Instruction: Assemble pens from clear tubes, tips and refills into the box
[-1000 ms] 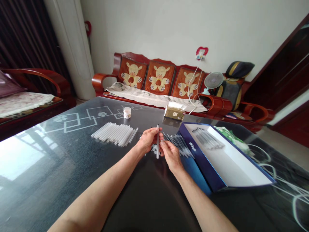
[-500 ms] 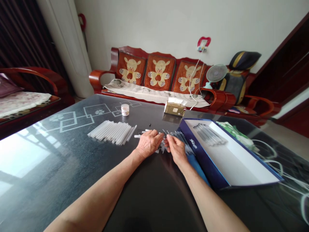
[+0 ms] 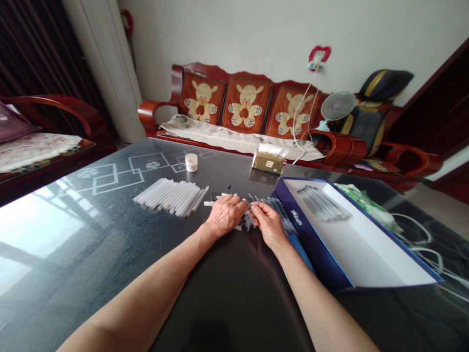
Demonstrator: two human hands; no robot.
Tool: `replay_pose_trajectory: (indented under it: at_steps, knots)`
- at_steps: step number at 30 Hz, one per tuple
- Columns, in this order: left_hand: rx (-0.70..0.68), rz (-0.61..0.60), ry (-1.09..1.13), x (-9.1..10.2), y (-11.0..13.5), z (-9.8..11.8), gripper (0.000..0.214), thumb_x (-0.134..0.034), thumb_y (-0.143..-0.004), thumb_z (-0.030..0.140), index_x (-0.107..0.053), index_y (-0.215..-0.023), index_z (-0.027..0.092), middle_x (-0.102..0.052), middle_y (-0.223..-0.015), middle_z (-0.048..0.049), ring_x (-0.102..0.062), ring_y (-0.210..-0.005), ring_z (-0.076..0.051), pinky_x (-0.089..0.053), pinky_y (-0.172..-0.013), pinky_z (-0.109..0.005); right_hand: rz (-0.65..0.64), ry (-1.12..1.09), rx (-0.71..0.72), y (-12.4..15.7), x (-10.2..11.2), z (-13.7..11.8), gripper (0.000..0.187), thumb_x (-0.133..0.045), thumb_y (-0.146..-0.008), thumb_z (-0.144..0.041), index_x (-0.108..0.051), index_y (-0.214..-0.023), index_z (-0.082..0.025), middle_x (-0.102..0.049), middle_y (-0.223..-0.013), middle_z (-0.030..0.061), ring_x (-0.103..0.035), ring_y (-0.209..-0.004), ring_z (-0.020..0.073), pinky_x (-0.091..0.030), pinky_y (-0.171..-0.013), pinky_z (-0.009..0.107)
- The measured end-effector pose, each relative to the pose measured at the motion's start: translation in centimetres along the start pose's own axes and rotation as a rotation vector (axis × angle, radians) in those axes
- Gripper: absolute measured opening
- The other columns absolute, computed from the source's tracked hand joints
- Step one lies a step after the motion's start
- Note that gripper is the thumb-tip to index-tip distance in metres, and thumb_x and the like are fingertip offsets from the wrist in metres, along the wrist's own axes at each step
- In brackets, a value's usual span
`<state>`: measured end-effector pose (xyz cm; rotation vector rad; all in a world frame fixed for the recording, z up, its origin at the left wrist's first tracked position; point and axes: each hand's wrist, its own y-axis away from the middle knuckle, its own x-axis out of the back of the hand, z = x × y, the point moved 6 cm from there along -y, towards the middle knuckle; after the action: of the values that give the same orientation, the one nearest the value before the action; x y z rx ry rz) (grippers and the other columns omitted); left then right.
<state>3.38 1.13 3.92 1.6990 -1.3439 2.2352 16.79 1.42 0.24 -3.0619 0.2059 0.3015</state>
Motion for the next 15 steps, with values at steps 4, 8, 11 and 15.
replay_pose_trajectory:
  at_steps: [4,8,11,15]
  knots:
    - [0.01,-0.031,-0.012,-0.13,-0.04,-0.06,0.036,-0.032,-0.098,0.036,-0.065,-0.097,0.021,-0.057,-0.078,-0.005,-0.051,-0.076,-0.017,-0.037,-0.073,-0.031,-0.018,0.038,0.045,-0.08,0.12,-0.21,0.031,-0.078,-0.061,-0.039,-0.07,-0.084,-0.02,-0.067,-0.073,-0.0002,-0.061,-0.069,0.0152,-0.042,-0.052,0.023]
    - [0.005,-0.043,-0.031,-0.2,-0.01,-0.06,0.037,-0.032,-0.098,0.036,-0.065,-0.096,0.021,-0.058,-0.078,-0.0049,-0.052,-0.076,-0.017,-0.037,-0.073,-0.031,-0.036,0.091,0.076,0.0,0.1,-0.37,0.033,-0.077,-0.063,-0.04,-0.069,-0.089,-0.021,-0.068,-0.079,0.0006,-0.062,-0.072,0.0158,-0.044,-0.053,0.023]
    - [-0.003,-0.028,-0.041,-0.09,0.02,0.03,0.036,-0.032,-0.098,0.036,-0.065,-0.095,0.022,-0.058,-0.077,-0.0045,-0.052,-0.076,-0.018,-0.037,-0.073,-0.031,-0.035,0.142,0.057,0.23,-0.03,-0.42,0.038,-0.072,-0.068,-0.049,-0.068,-0.092,-0.02,-0.069,-0.08,0.0032,-0.062,-0.066,0.0163,-0.039,-0.044,0.022]
    - [-0.016,-0.017,-0.039,-0.02,0.04,0.19,0.036,-0.032,-0.098,0.036,-0.065,-0.094,0.022,-0.058,-0.077,-0.0041,-0.052,-0.075,-0.018,-0.036,-0.072,-0.032,0.02,0.241,0.05,0.35,0.16,-0.52,0.041,-0.069,-0.069,-0.056,-0.069,-0.084,-0.018,-0.068,-0.069,0.0035,-0.057,-0.053,0.0139,-0.034,-0.039,0.022]
